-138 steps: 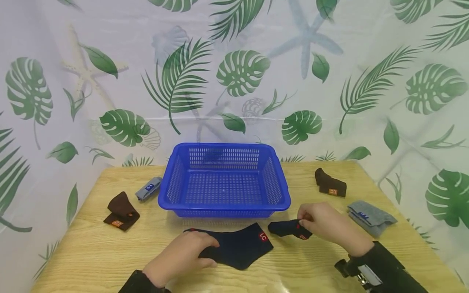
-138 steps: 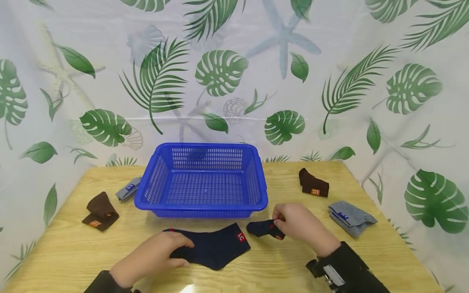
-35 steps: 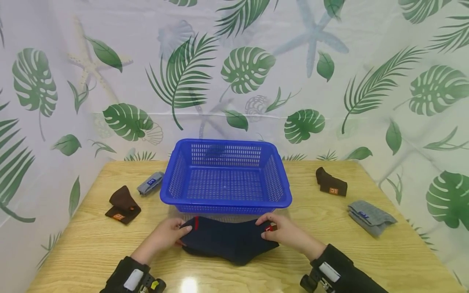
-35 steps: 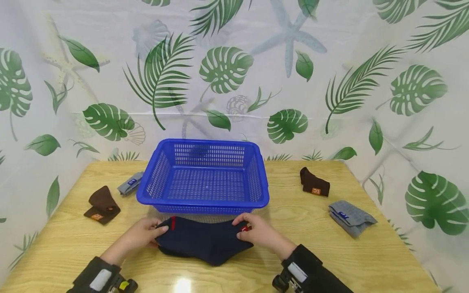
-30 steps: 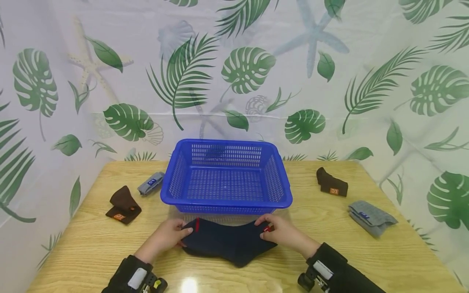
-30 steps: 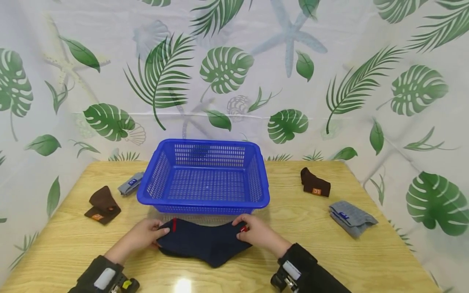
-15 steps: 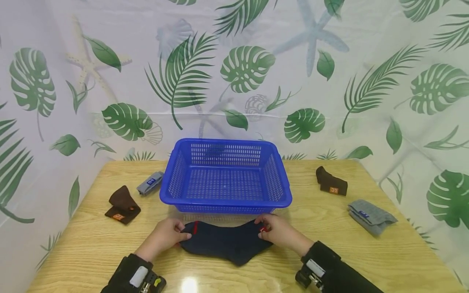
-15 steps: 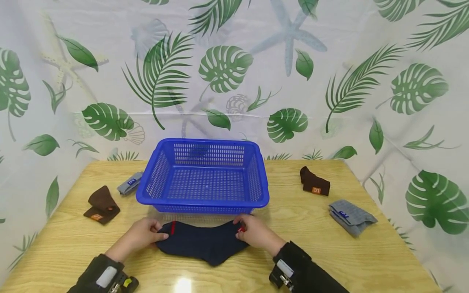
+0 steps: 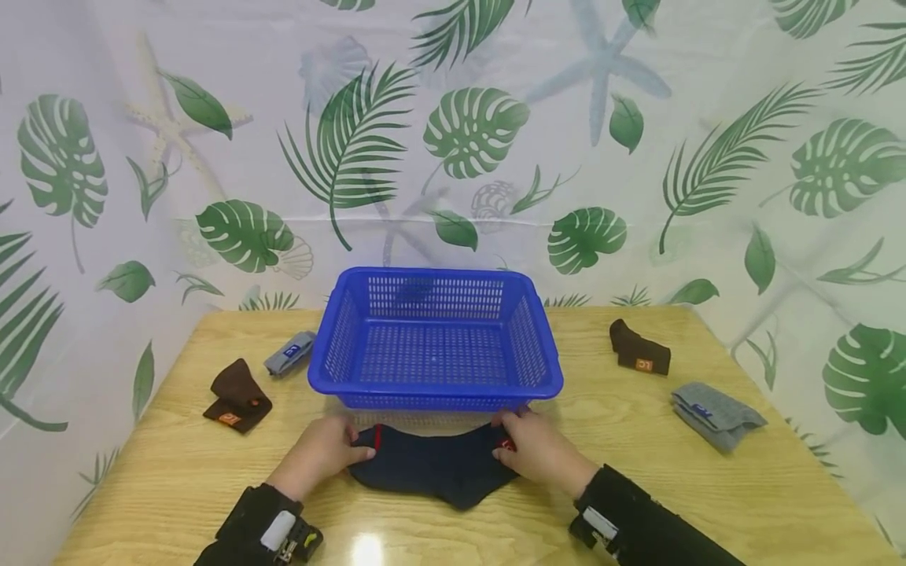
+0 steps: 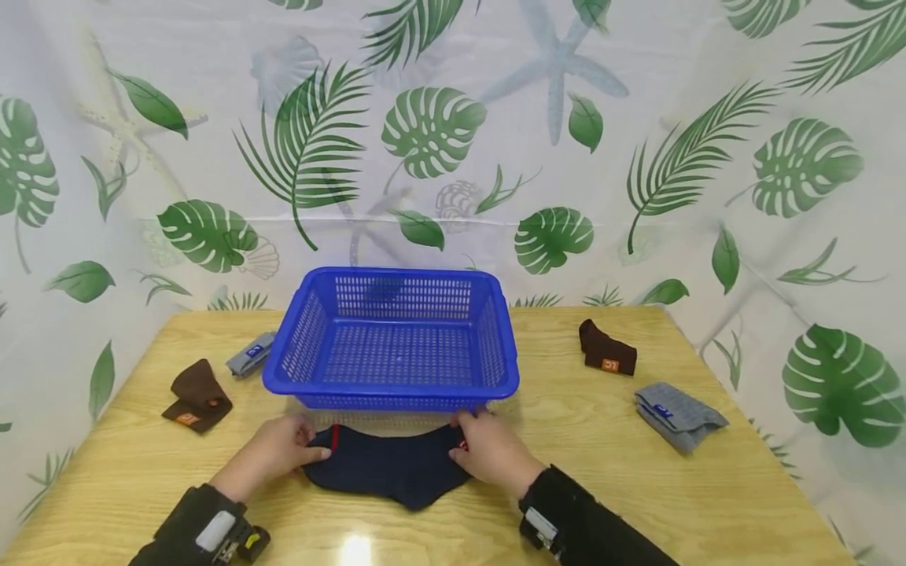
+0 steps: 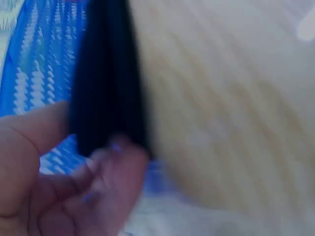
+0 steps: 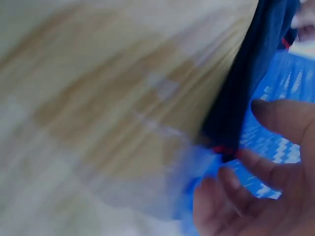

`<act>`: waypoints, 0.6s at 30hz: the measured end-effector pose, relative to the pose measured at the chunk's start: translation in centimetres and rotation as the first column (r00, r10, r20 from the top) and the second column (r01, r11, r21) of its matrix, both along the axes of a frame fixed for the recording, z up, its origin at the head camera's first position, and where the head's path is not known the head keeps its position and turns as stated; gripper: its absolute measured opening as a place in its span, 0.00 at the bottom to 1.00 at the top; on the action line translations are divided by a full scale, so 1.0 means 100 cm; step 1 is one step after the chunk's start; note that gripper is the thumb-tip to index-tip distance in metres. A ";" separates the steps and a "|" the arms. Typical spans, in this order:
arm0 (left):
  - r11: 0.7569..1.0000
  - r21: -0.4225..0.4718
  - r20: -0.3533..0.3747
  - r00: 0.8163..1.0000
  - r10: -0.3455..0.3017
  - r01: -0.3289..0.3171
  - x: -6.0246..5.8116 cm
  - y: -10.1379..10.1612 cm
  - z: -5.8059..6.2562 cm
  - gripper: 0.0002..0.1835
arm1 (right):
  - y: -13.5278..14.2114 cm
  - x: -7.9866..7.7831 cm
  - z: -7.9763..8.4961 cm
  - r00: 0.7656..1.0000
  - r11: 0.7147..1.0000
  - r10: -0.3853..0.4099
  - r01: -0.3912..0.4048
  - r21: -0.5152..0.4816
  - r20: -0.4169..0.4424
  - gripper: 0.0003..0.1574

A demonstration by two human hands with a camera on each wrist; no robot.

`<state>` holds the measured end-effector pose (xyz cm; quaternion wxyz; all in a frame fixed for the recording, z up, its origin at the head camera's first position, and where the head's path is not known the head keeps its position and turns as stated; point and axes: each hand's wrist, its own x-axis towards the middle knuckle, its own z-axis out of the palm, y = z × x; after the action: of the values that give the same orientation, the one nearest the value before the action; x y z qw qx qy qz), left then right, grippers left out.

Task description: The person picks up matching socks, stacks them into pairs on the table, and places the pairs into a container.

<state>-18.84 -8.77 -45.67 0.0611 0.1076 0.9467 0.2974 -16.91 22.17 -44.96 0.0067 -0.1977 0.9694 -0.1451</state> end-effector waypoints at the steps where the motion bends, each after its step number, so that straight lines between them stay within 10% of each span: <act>1: 0.998 -0.056 -0.067 0.998 -0.023 0.019 0.003 0.004 0.004 0.17 | -0.002 0.003 0.003 0.999 0.999 0.028 -0.026 0.032 -0.038 0.23; 5: 0.946 -0.254 -0.188 0.949 -0.252 0.201 0.027 0.027 0.020 0.29 | -0.016 0.025 0.014 0.975 0.968 0.217 -0.208 0.142 -0.050 0.35; 9: 0.758 -0.381 0.054 0.831 -0.554 0.530 0.047 0.050 0.023 0.43 | -0.028 0.045 0.019 0.910 0.895 0.390 -0.410 0.173 0.137 0.48; 12: 0.643 -0.436 0.200 0.764 -0.613 0.630 0.051 0.057 0.018 0.47 | -0.029 0.051 0.014 0.866 0.857 0.441 -0.484 0.178 0.236 0.53; 18: 0.609 -0.409 0.291 0.730 -0.619 0.680 0.048 0.048 0.005 0.49 | -0.020 0.049 -0.003 0.801 0.828 0.450 -0.539 0.150 0.395 0.53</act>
<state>-14.04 -3.95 -45.17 0.2468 0.4064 0.8797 0.0110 -12.01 20.22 -45.21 0.2388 -0.4148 0.8769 -0.0443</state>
